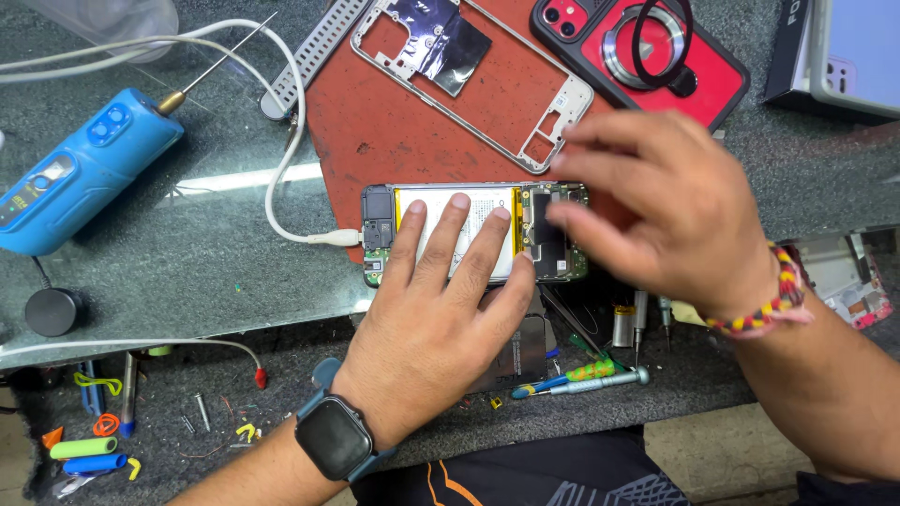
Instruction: The person disassembles a smartphone, removes the back cover, and detaches the internal components. They connect a charging cable to the motherboard, then remove the cable and place the phone on the workbench. The person handles the phone frame and other parts, then picks up a different smartphone and operates its touchscreen. Finally, they place the first phone's components back on the workbench.
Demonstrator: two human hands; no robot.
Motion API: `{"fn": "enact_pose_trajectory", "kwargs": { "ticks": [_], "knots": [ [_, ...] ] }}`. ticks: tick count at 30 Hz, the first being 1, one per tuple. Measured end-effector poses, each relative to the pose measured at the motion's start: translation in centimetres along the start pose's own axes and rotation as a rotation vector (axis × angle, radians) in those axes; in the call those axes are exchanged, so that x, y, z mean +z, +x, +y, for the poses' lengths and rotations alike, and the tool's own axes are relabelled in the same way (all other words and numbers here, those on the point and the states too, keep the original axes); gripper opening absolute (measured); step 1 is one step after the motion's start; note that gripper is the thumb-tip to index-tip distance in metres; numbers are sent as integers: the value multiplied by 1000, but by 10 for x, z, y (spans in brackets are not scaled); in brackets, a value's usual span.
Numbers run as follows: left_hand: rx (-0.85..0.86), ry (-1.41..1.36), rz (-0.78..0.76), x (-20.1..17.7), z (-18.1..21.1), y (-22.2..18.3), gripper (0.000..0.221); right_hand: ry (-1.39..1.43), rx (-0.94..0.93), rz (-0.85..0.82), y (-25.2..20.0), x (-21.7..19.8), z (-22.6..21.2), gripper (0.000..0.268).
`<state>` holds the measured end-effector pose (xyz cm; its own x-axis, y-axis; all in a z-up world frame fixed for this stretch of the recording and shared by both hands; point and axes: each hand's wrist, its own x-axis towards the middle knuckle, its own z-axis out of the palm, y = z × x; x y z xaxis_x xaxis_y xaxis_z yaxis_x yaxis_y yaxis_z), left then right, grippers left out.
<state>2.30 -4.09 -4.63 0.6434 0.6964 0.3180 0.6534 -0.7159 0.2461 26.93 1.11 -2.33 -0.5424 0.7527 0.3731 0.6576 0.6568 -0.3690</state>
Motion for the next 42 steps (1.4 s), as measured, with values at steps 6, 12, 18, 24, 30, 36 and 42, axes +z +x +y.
{"fn": "enact_pose_trajectory", "kwargs": {
  "ticks": [6, 12, 18, 24, 30, 36, 42],
  "knots": [
    [-43, 24, -4, -2, 11, -3, 38, -103, -19, 31, 32, 15, -2, 22],
    [-76, -37, 2, -14, 17, -11, 43, -85, 39, 28, 40, 27, 2, 11],
    [-163, -183, 135, -31, 18, -20, 36, 52, 122, 132, 31, 14, 0, 9],
    [-278, -197, 326, -48, 13, -26, 30, 219, 198, 159, 7, -21, -14, 10],
    [-366, -239, 408, -52, 18, -27, 24, 431, 308, 149, -26, -37, -26, 10],
    [-468, -415, 503, -42, 23, -36, 24, 576, 256, 170, -47, -34, -39, 12],
    [-704, -1210, 711, -25, 33, -52, 42, 916, 255, 113, -54, -31, -49, 11]
  ]
}}
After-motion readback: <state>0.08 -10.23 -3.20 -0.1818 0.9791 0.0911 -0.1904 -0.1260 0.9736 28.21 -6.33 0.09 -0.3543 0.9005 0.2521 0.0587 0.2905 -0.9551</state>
